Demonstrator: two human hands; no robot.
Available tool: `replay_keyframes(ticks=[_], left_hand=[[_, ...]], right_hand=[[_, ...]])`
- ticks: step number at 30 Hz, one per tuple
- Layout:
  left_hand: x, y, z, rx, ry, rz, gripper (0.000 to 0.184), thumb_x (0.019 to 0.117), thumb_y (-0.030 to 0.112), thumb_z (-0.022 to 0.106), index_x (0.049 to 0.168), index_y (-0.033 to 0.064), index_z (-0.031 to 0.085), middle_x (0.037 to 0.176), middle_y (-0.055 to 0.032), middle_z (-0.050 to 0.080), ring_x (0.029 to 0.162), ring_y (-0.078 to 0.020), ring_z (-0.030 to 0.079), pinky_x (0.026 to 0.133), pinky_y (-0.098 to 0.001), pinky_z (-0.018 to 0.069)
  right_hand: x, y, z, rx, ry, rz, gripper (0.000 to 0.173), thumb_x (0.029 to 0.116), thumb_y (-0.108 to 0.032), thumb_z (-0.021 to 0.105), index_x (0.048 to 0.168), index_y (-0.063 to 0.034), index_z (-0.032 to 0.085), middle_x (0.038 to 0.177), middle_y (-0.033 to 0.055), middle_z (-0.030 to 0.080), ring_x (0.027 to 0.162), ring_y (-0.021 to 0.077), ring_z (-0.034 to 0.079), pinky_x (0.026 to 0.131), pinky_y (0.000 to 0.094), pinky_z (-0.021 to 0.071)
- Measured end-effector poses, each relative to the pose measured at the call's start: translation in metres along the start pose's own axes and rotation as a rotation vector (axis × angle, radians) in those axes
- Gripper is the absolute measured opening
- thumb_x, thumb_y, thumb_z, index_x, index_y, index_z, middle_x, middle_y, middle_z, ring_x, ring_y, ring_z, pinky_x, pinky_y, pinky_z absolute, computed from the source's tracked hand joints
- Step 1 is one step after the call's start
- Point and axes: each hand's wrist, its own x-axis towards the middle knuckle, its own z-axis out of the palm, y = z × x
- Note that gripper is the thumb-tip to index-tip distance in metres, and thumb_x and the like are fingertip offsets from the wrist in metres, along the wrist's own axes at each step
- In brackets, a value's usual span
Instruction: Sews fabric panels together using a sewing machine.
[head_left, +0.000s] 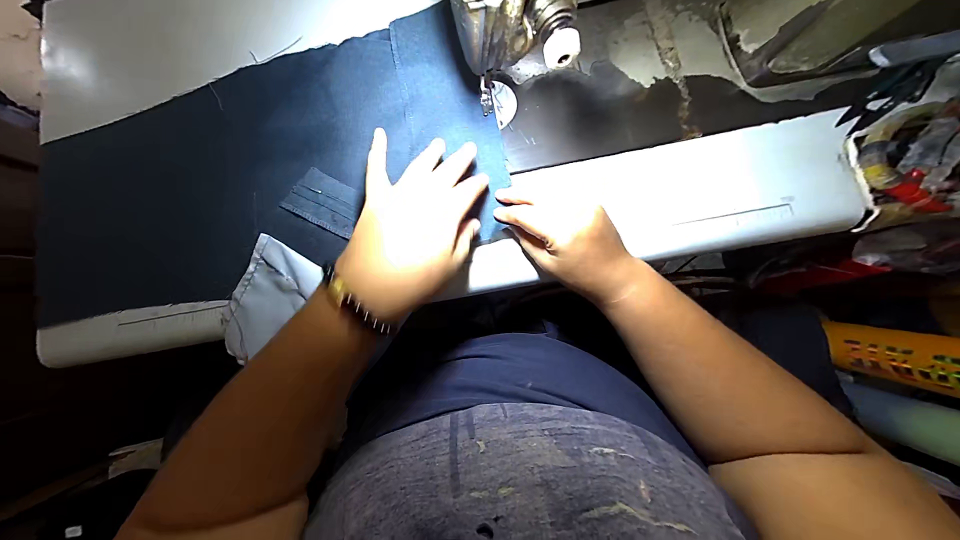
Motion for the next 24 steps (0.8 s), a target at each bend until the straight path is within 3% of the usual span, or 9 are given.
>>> replay_keyframes(ticks=[3,7,13,18,24], left_hand=[[-0.021,0.011,0.011,-0.045,0.177,-0.014,0.043,0.1053,0.034,0.042,0.14,0.0229,0.065,0.154,-0.0026,0.054,0.146,-0.0314,0.045,0.115,-0.0796,0.0094],[-0.006,-0.006,0.034,-0.086,0.247,-0.035,0.044,0.1054,0.038,0.039,0.14,0.0263,0.064,0.156,0.001,0.051,0.152,-0.0309,0.036,0.113,-0.0799,0.0059],[0.005,-0.017,0.054,-0.14,0.202,0.068,0.046,0.1049,0.04,0.038,0.141,0.0254,0.063,0.153,0.004,0.055,0.149,-0.0244,0.041,0.117,-0.0729,0.0112],[0.007,-0.017,0.053,-0.136,0.177,0.072,0.048,0.1034,0.041,0.038,0.143,0.0266,0.062,0.153,0.0037,0.055,0.148,-0.0244,0.042,0.117,-0.0706,0.0138],[0.009,-0.021,0.051,-0.164,0.138,0.105,0.051,0.1034,0.041,0.036,0.146,0.0268,0.059,0.157,0.0067,0.05,0.154,-0.0226,0.033,0.12,-0.0706,0.0078]], right_hand=[[0.001,0.0,0.0,0.009,0.007,-0.001,0.023,0.0977,-0.007,0.059,0.105,-0.0052,0.08,0.118,0.0134,0.075,0.11,0.0261,0.072,0.094,0.0371,0.0557],[0.002,0.001,-0.001,0.016,0.015,-0.004,0.023,0.0973,-0.007,0.058,0.104,-0.0054,0.08,0.118,0.0136,0.075,0.109,0.0259,0.073,0.093,0.0375,0.056],[0.001,0.002,-0.003,0.032,0.032,0.023,0.022,0.0951,-0.004,0.057,0.101,-0.0027,0.079,0.114,0.0148,0.076,0.109,0.0265,0.073,0.095,0.0369,0.055],[0.003,0.004,-0.004,0.06,0.019,0.05,0.022,0.0973,-0.007,0.057,0.1,-0.0023,0.079,0.111,0.0147,0.076,0.107,0.0254,0.073,0.095,0.0368,0.0552],[0.009,0.005,-0.005,0.105,-0.048,0.091,0.021,0.096,-0.007,0.057,0.097,-0.0019,0.077,0.111,0.0171,0.074,0.114,0.0291,0.068,0.102,0.0392,0.0504]])
